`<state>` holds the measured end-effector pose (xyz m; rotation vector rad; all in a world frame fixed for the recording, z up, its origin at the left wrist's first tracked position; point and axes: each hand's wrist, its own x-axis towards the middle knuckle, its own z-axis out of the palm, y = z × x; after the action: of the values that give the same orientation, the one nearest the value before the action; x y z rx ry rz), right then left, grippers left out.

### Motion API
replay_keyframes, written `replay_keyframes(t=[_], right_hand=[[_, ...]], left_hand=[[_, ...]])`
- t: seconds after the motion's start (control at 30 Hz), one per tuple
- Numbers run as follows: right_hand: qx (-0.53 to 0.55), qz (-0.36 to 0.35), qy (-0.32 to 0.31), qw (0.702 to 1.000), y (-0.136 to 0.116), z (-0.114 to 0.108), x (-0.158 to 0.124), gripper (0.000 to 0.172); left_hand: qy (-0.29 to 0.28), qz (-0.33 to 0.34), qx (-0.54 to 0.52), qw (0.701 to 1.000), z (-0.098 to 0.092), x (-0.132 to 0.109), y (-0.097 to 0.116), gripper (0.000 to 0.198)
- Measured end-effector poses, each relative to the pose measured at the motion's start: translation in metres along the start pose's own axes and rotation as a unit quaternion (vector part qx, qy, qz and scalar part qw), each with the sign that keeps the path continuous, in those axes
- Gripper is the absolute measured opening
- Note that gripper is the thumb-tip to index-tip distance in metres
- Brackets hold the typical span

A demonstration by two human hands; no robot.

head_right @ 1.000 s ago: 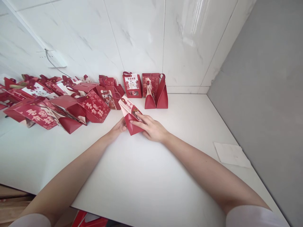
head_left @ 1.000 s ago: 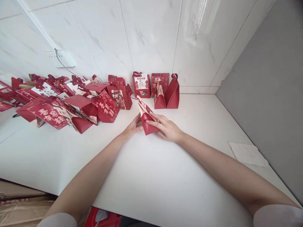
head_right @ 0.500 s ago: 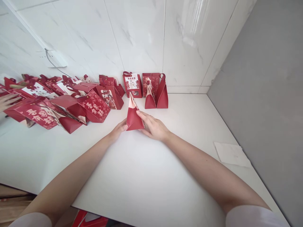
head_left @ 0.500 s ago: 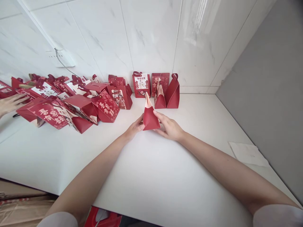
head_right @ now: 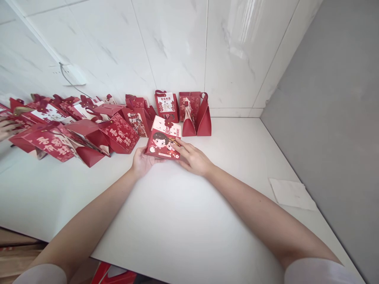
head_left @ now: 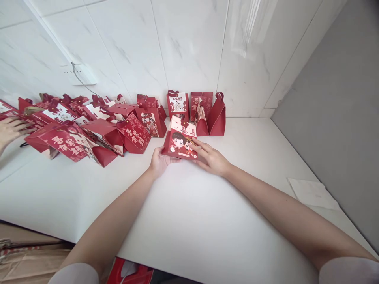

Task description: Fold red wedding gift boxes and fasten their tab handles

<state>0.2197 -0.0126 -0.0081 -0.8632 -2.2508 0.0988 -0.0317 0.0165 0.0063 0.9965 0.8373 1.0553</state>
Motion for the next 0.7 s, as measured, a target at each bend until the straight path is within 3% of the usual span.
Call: replay_keyframes(t=[0.13, 0.33, 0.47, 0.6, 0.7], right_hand=[[-0.011, -0.014, 0.014, 1.0, -0.003, 0.0, 0.001, 0.047], [-0.063, -0.094, 0.029, 0.993, -0.005, 0.001, 0.002, 0.039], [-0.054, -0.149, 0.025, 0.987, -0.006, -0.001, 0.001, 0.044], [-0.069, -0.198, 0.087, 0.974, -0.018, -0.009, 0.002, 0.041], [-0.099, -0.187, 0.136, 0.968, -0.032, -0.023, 0.01, 0.041]], left_hand=[[0.047, 0.028, 0.029, 0.998, 0.001, 0.004, 0.0, 0.039], [-0.005, 0.102, 0.058, 0.993, 0.017, -0.003, -0.004, 0.061], [0.011, 0.121, 0.105, 0.987, 0.016, -0.007, -0.004, 0.053], [0.001, 0.135, 0.107, 0.985, 0.015, -0.009, 0.0, 0.044], [-0.015, 0.164, 0.166, 0.972, 0.019, -0.013, 0.0, 0.047]])
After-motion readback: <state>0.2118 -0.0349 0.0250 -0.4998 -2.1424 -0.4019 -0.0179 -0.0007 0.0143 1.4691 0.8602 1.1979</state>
